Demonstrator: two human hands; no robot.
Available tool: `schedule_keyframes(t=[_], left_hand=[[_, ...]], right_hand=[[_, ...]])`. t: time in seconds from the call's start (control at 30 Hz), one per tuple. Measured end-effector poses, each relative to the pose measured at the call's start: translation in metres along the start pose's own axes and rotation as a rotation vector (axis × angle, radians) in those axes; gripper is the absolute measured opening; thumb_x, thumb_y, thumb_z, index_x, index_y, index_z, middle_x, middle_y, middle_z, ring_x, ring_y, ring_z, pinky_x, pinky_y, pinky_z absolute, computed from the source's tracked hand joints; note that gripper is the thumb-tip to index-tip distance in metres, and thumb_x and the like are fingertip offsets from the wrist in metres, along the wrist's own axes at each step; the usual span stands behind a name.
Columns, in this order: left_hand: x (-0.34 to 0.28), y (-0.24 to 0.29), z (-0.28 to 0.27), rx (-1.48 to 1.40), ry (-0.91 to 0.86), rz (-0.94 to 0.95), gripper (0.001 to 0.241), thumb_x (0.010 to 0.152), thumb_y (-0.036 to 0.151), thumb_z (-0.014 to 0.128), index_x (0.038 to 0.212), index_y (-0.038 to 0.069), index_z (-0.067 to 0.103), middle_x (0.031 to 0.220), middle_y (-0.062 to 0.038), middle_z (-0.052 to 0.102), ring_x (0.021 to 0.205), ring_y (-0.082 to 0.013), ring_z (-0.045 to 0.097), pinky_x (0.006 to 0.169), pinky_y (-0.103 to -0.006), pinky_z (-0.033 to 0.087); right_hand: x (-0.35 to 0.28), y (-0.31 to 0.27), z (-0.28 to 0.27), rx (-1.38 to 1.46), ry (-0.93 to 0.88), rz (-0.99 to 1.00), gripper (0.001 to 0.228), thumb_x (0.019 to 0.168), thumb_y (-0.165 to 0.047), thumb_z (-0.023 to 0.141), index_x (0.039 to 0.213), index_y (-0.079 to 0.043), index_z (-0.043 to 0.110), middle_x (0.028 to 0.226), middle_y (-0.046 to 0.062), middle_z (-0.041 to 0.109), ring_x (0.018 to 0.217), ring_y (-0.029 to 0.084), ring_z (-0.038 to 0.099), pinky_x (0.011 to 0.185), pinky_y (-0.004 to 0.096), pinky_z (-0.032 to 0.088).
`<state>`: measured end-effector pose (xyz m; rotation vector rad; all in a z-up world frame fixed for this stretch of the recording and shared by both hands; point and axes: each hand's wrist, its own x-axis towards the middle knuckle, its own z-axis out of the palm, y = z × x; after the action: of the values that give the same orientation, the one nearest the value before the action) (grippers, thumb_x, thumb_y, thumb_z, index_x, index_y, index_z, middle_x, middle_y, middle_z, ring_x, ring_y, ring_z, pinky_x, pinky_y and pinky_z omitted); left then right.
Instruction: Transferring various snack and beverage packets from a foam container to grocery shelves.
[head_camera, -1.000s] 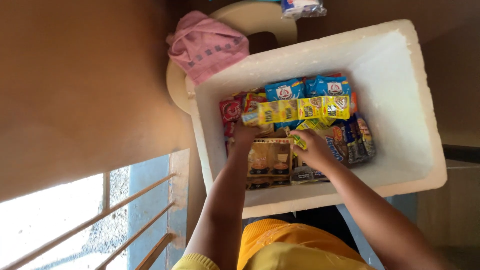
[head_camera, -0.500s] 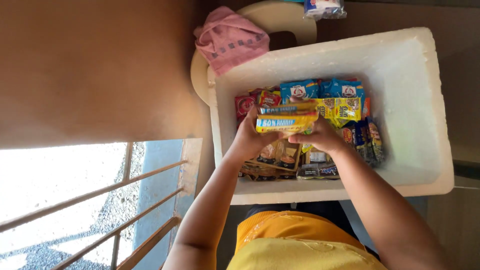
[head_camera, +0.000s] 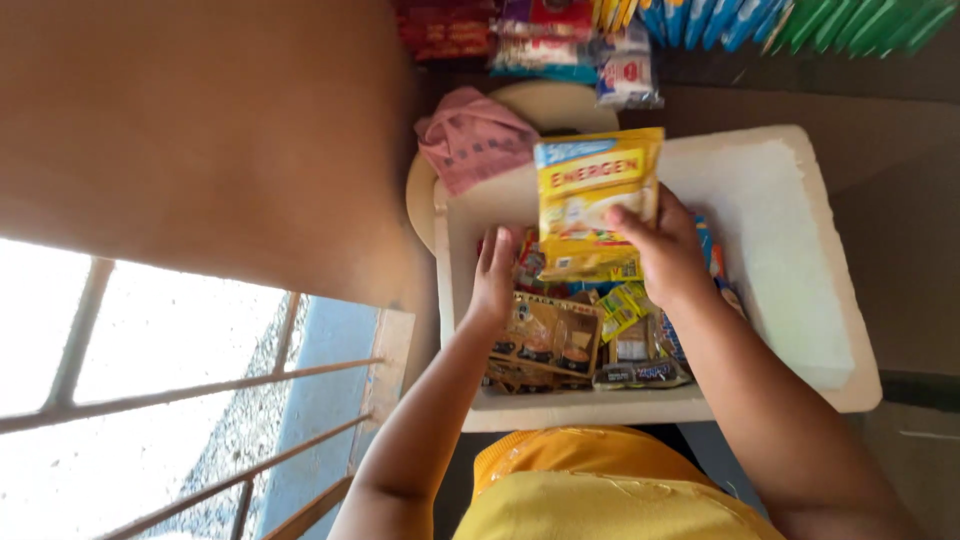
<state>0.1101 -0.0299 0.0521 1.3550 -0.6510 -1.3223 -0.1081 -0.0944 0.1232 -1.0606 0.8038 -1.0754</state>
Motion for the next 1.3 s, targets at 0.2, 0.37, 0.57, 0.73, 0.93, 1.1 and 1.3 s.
schedule_keyframes(t=[0.2, 0.37, 0.57, 0.73, 0.93, 1.1, 1.3], left_hand=[[-0.023, -0.035, 0.018, -0.399, 0.115, -0.887, 0.091, 0.085, 0.085, 0.040, 0.151, 0.022, 0.044, 0.138, -0.016, 0.052, 0.112, -0.0291, 0.051, 0.082, -0.0414, 0.042], [-0.001, -0.013, 0.033, -0.935, -0.368, -0.568, 0.081, 0.092, 0.067, 0.047, 0.145, 0.005, 0.049, 0.133, -0.021, 0.062, 0.117, -0.0348, 0.063, 0.096, -0.0493, 0.052], [0.012, 0.048, 0.028, -0.874, -0.346, -0.247, 0.051, 0.107, 0.037, 0.046, 0.144, 0.003, 0.049, 0.138, -0.018, 0.061, 0.127, -0.0347, 0.059, 0.112, -0.0533, 0.044], [-0.006, 0.072, 0.027, -0.820, -0.485, -0.028, 0.052, 0.109, 0.034, 0.050, 0.145, -0.003, 0.048, 0.138, -0.020, 0.061, 0.126, -0.0341, 0.060, 0.112, -0.0494, 0.045], [-0.019, 0.089, 0.020, -0.541, -0.516, 0.125, 0.048, 0.108, 0.024, 0.060, 0.144, -0.006, 0.050, 0.138, -0.018, 0.063, 0.127, -0.0266, 0.062, 0.112, -0.0420, 0.049], [-0.010, 0.083, 0.012, -0.673, -0.384, -0.004, 0.048, 0.107, 0.025, 0.057, 0.143, -0.006, 0.048, 0.123, -0.019, 0.067, 0.109, -0.0295, 0.067, 0.092, -0.0418, 0.058], [-0.019, 0.041, 0.036, -0.176, -0.183, 0.022, 0.070, 0.093, 0.025, 0.060, 0.158, 0.022, 0.034, 0.152, 0.001, 0.044, 0.133, -0.0234, 0.048, 0.111, -0.0412, 0.038]], right_hand=[[-0.008, -0.031, 0.007, 0.217, 0.142, 0.008, 0.046, 0.091, -0.028, 0.079, 0.128, -0.005, 0.062, 0.122, 0.005, 0.072, 0.116, 0.017, 0.065, 0.106, 0.037, 0.048], [-0.024, -0.022, 0.001, 0.144, 0.125, 0.078, 0.042, 0.093, -0.026, 0.077, 0.125, -0.001, 0.065, 0.117, 0.007, 0.073, 0.112, 0.018, 0.065, 0.102, 0.038, 0.048], [-0.032, -0.012, -0.006, 0.082, 0.027, 0.112, 0.044, 0.091, -0.021, 0.074, 0.129, -0.002, 0.062, 0.120, 0.008, 0.072, 0.114, 0.020, 0.066, 0.102, 0.039, 0.050], [-0.044, -0.016, -0.004, 0.120, -0.046, 0.191, 0.064, 0.083, -0.013, 0.075, 0.141, -0.012, 0.048, 0.129, 0.005, 0.067, 0.121, 0.022, 0.063, 0.102, 0.044, 0.050], [-0.054, -0.006, -0.037, 0.116, -0.156, 0.246, 0.086, 0.076, -0.012, 0.082, 0.152, -0.014, 0.041, 0.136, 0.006, 0.063, 0.127, 0.025, 0.060, 0.104, 0.047, 0.049], [-0.058, 0.012, -0.057, 0.313, -0.349, 0.195, 0.074, 0.078, -0.010, 0.089, 0.144, -0.003, 0.056, 0.131, 0.015, 0.070, 0.122, 0.031, 0.065, 0.103, 0.050, 0.051], [-0.043, 0.004, -0.048, 0.539, -0.317, 0.096, 0.065, 0.079, -0.006, 0.086, 0.139, -0.004, 0.059, 0.131, 0.013, 0.069, 0.124, 0.032, 0.065, 0.104, 0.055, 0.052]])
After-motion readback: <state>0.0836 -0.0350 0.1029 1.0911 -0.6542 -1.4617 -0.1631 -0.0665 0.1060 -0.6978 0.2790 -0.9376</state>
